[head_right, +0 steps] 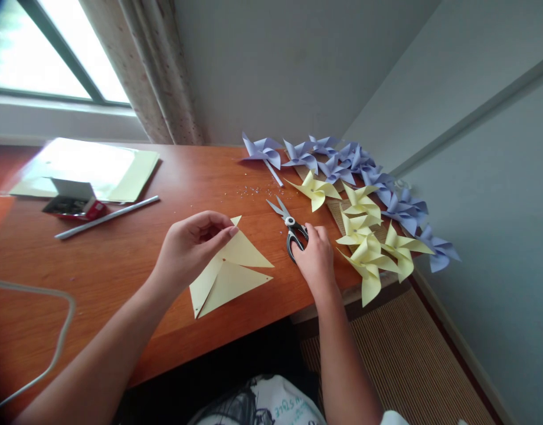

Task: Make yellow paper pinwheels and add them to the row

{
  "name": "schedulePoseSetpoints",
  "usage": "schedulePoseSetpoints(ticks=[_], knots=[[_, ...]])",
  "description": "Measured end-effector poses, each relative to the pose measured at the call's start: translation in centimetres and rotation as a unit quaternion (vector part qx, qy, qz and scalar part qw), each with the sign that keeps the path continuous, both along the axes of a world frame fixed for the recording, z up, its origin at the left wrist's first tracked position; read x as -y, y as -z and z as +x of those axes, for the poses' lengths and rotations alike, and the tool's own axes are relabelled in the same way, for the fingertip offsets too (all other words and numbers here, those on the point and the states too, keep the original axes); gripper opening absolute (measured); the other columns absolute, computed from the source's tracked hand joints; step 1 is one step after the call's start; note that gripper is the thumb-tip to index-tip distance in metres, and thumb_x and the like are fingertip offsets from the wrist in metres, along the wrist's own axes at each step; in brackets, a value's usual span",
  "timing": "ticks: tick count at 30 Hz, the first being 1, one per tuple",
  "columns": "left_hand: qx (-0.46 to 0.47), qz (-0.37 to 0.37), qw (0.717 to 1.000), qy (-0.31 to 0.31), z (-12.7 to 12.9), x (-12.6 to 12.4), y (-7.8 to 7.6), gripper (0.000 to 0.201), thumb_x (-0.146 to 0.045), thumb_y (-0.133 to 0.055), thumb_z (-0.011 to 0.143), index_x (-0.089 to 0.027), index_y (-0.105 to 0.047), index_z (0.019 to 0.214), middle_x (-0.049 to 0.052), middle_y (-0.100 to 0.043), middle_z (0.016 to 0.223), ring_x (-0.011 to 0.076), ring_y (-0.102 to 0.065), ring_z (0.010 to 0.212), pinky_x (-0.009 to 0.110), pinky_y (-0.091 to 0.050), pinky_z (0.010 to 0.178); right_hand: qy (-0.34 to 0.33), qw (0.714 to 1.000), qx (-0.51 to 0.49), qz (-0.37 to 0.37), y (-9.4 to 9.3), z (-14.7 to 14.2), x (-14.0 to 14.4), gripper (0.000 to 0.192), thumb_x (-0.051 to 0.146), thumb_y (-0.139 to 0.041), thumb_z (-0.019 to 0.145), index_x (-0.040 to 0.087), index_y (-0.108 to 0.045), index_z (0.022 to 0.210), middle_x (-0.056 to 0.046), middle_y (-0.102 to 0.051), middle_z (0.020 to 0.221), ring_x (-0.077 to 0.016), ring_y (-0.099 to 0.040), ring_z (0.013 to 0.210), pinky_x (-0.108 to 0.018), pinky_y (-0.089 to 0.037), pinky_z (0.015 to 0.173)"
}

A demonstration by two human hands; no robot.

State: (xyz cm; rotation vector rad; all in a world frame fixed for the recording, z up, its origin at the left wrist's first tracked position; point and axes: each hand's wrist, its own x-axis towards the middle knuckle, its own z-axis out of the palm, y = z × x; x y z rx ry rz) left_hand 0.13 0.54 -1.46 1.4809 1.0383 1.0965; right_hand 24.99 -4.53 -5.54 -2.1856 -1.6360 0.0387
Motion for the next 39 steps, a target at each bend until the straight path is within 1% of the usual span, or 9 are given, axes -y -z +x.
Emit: schedulePoseSetpoints(ticks=[8,14,17,22,24,26,29,33,39], knots=[[-0.006,-0.008,1.000,-0.010,-0.1,-0.3,0.0,0.022,-0.039,-0.075,0.081,-0.018,-0.068,0.080,0.003,-0.066,0.073,0.0142,-0.057,0.065,0.027,-0.044,0.059,-0.002,0.997,0.031,-0.067,-0.9,0.2,-1.2,0.042,0.030,-0.062,0.085,0.013,-0.064,0.124,-0.015,-0.062,0.109,-0.0320,-0.065,0.104,-0.042,-0.051,0.095],[-0.019,0.004,1.000,-0.018,-0.4,-0.5,0.1,0.022,-0.039,-0.071,0.084,-0.018,-0.065,0.080,0.002,-0.063,0.072,0.0133,-0.054,0.064,0.025,-0.042,0.057,-0.035,0.995,0.030,-0.085,-1.5,0.7,-1.8,0.029,0.032,-0.064,0.084,0.015,-0.069,0.107,-0.012,-0.062,0.098,-0.0307,-0.064,0.099,-0.041,-0.051,0.093],[-0.029,0.019,0.999,-0.017,-0.5,-0.6,0.0,0.021,-0.038,-0.070,0.085,-0.018,-0.064,0.080,0.002,-0.063,0.072,0.0130,-0.053,0.064,0.024,-0.041,0.056,-0.041,0.995,0.026,-0.091,-1.8,0.9,-1.6,0.033,0.033,-0.068,0.081,0.015,-0.069,0.109,-0.012,-0.064,0.099,-0.0314,-0.065,0.099,-0.043,-0.051,0.093],[-0.013,0.018,0.999,-0.025,-0.5,-0.6,0.1,0.021,-0.038,-0.071,0.085,-0.018,-0.065,0.080,0.002,-0.064,0.073,0.0131,-0.055,0.064,0.023,-0.043,0.056,-0.074,0.995,-0.054,0.024,-3.9,-0.9,-1.1,0.031,0.033,-0.067,0.085,0.018,-0.069,0.113,-0.014,-0.069,0.105,-0.0303,-0.067,0.097,-0.045,-0.054,0.089],[-0.002,0.017,0.999,-0.033,-0.6,-0.7,0.2,0.022,-0.039,-0.073,0.083,-0.018,-0.067,0.081,0.003,-0.066,0.074,0.0138,-0.057,0.065,0.024,-0.045,0.058,-0.154,0.973,-0.162,0.047,-5.1,-2.8,-1.5,0.027,0.035,-0.065,0.090,0.021,-0.070,0.112,-0.010,-0.071,0.106,-0.0254,-0.068,0.094,-0.040,-0.055,0.086],[0.009,0.016,0.999,-0.036,-0.8,-1.0,0.4,0.021,-0.038,-0.075,0.082,-0.018,-0.068,0.082,0.003,-0.068,0.077,0.0143,-0.060,0.067,0.025,-0.048,0.061,-0.250,0.923,-0.294,0.019,-6.2,-4.9,-2.3,0.026,0.036,-0.063,0.093,0.023,-0.069,0.115,-0.007,-0.072,0.108,-0.0217,-0.069,0.097,-0.036,-0.057,0.086],[0.030,0.016,0.999,-0.042,-1.2,-1.3,0.5,0.019,-0.036,-0.077,0.081,-0.018,-0.070,0.084,0.003,-0.069,0.077,0.0143,-0.062,0.068,0.025,-0.049,0.062,-0.343,0.869,-0.357,-0.012,-6.7,-7.6,-4.4,0.023,0.035,-0.070,0.089,0.024,-0.071,0.110,-0.004,-0.074,0.103,-0.0198,-0.069,0.096,-0.034,-0.056,0.089],[0.038,0.009,0.997,-0.067,-1.8,-1.7,0.3,0.019,-0.035,-0.075,0.082,-0.018,-0.071,0.088,0.004,-0.071,0.080,0.0149,-0.064,0.070,0.025,-0.049,0.063,-0.349,0.841,-0.413,-0.001,-5.3,-9.4,-7.2,0.012,0.033,-0.071,0.088,0.022,-0.071,0.091,-0.001,-0.073,0.087,-0.0178,-0.069,0.084,-0.031,-0.055,0.080],[0.025,-0.002,0.996,-0.091,-1.9,-2.0,0.4,0.013,-0.028,-0.072,0.080,-0.018,-0.069,0.089,0.005,-0.072,0.087,0.0166,-0.066,0.075,0.026,-0.051,0.067,-0.294,0.785,-0.544,-0.034,-3.0,-9.6,-8.4,0.018,0.038,-0.074,0.083,0.022,-0.068,0.088,0.000,-0.071,0.087,-0.0169,-0.068,0.083,-0.029,-0.055,0.077]])
